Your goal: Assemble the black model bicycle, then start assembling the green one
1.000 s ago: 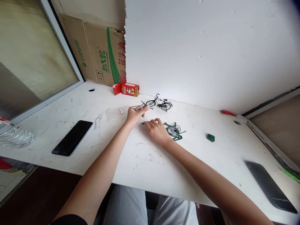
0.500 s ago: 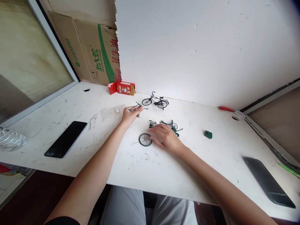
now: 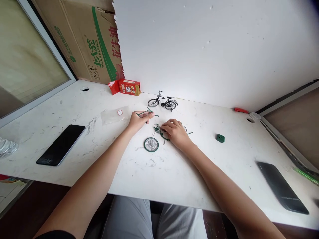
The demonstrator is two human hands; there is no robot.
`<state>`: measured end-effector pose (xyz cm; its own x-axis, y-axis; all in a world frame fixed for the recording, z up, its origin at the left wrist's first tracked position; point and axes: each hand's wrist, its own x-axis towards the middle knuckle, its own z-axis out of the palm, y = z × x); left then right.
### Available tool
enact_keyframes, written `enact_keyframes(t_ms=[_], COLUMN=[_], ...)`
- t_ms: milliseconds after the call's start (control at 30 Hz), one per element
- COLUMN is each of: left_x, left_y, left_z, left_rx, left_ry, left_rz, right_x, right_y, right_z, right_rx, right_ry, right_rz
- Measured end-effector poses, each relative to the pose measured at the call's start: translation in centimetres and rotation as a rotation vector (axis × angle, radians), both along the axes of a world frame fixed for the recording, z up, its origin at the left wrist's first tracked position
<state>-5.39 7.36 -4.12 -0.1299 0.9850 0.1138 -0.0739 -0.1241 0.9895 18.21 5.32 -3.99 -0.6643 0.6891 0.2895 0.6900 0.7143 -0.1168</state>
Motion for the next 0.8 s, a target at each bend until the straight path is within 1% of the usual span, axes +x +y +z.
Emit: enact_keyframes(t_ms=[167,233,300,433,500,667,800], left_x=[0.7,0.9,1.1,1.8,2.3,3.2,3.5], left_y=[-0.5,-0.8,-1.2,-2.1,-2.5,-3.1,-3.1], left_z=[0.0,0.3,0.8,1.5,1.7,1.6,1.4], left_rx=[0.007,0.013,0.013,0.000,-0.024,-0.073,-0.115], left_ry=[0.003,0.005,-0.006,-0.050,-0.070,-0.140,-0.175], left_rz=[-0.019,-0.027,-0.040,-0.093,-0.114,-0.134,-0.161], right_x=[0.8,1.2,1.4,1.2,0.9,-0.1,-0.6], right_y=[-0.3,-0.3,-0.4,-1.0,-1.5,-2.4,-2.8], right_z=[0.2,0.5,0.8,1.1,1.0,0.7,0.8], right_rx=[0.034,0.041,0.022,-0.117,-0.194,-0.293,-0.393], right_ry=[0.043,0.133,0.265,0.544,0.632,0.721,0.789], right_rz=[-0.081,-0.115,-0.122,-0.089,-0.089,-0.021,-0.016])
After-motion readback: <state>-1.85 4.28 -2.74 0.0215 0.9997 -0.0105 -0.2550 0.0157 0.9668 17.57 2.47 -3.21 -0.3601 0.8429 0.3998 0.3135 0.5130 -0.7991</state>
